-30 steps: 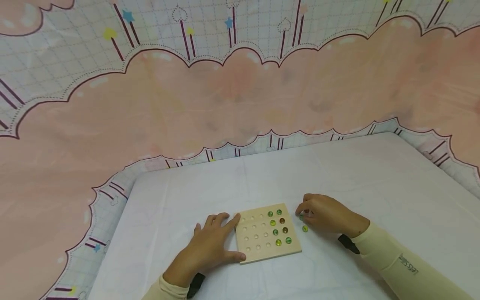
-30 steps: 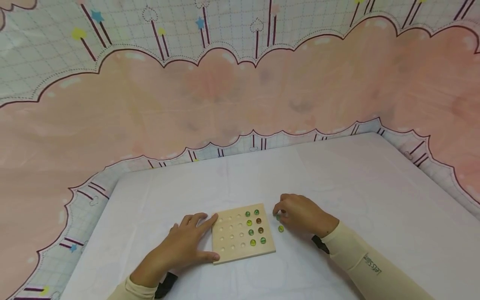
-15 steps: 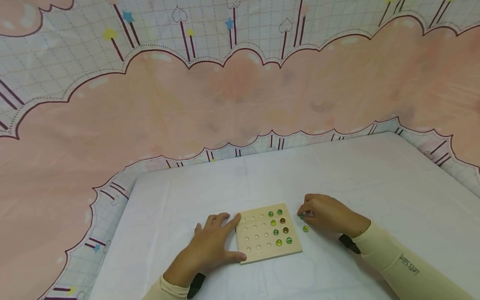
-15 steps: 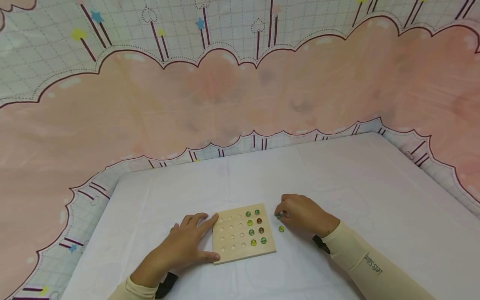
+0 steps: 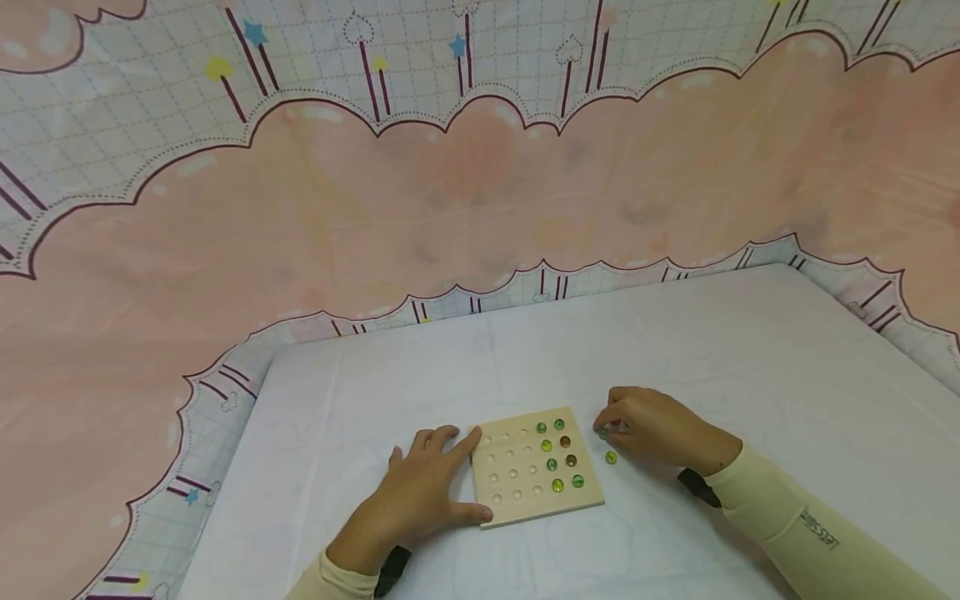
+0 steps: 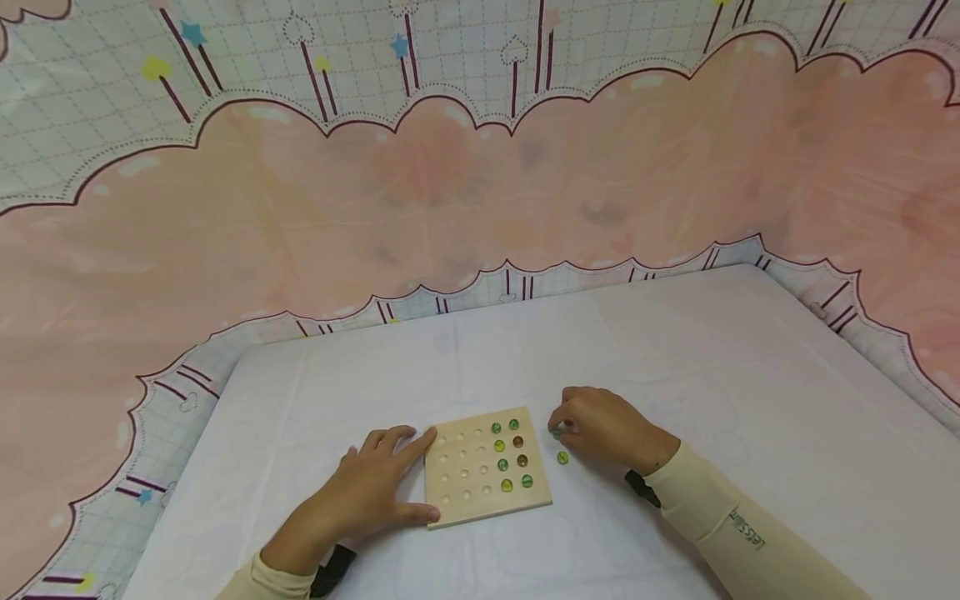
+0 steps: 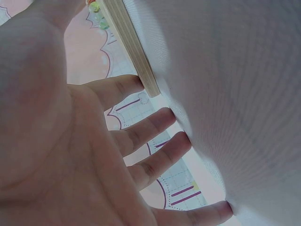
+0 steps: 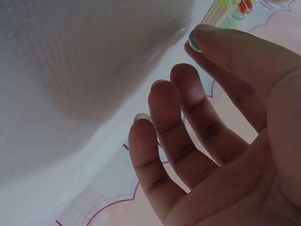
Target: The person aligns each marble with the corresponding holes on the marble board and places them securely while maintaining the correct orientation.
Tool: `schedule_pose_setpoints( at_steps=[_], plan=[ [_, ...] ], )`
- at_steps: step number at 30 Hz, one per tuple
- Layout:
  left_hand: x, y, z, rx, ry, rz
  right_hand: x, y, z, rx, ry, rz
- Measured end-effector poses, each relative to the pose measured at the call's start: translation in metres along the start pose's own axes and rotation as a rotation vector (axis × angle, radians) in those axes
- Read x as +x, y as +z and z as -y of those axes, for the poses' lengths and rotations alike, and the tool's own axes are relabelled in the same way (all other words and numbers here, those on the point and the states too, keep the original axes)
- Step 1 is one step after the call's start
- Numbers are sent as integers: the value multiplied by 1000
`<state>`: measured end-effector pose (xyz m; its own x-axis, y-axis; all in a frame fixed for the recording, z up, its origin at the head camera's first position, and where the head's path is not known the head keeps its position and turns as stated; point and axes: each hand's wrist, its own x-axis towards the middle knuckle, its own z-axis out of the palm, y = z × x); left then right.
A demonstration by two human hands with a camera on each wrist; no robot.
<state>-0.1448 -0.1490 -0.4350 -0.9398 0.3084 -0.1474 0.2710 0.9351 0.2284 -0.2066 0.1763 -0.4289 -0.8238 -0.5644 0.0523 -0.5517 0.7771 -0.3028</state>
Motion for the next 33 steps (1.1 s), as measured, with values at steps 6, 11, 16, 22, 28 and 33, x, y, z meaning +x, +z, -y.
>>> schedule_pose_setpoints(
  at_steps=[6, 11, 16, 22, 28, 33],
  plan=[
    [-1, -1, 0, -5, -3, 4, 0, -4, 5, -4, -20, -16],
    [0, -1, 0, -8, -6, 11, -1, -8, 12, 8, -55, -14],
    [2, 0, 1, -9, -12, 19, -2, -12, 20, 9, -117, -35],
    [2, 1, 1, -9, -9, 19, -3, -15, 28, 8, -166, -49],
    [1, -1, 0, -12, -7, 17, -2, -14, 35, 21, -237, -60],
    [0, -2, -1, -9, -10, 18, 2, -12, 43, 23, -272, -63]
  ],
)
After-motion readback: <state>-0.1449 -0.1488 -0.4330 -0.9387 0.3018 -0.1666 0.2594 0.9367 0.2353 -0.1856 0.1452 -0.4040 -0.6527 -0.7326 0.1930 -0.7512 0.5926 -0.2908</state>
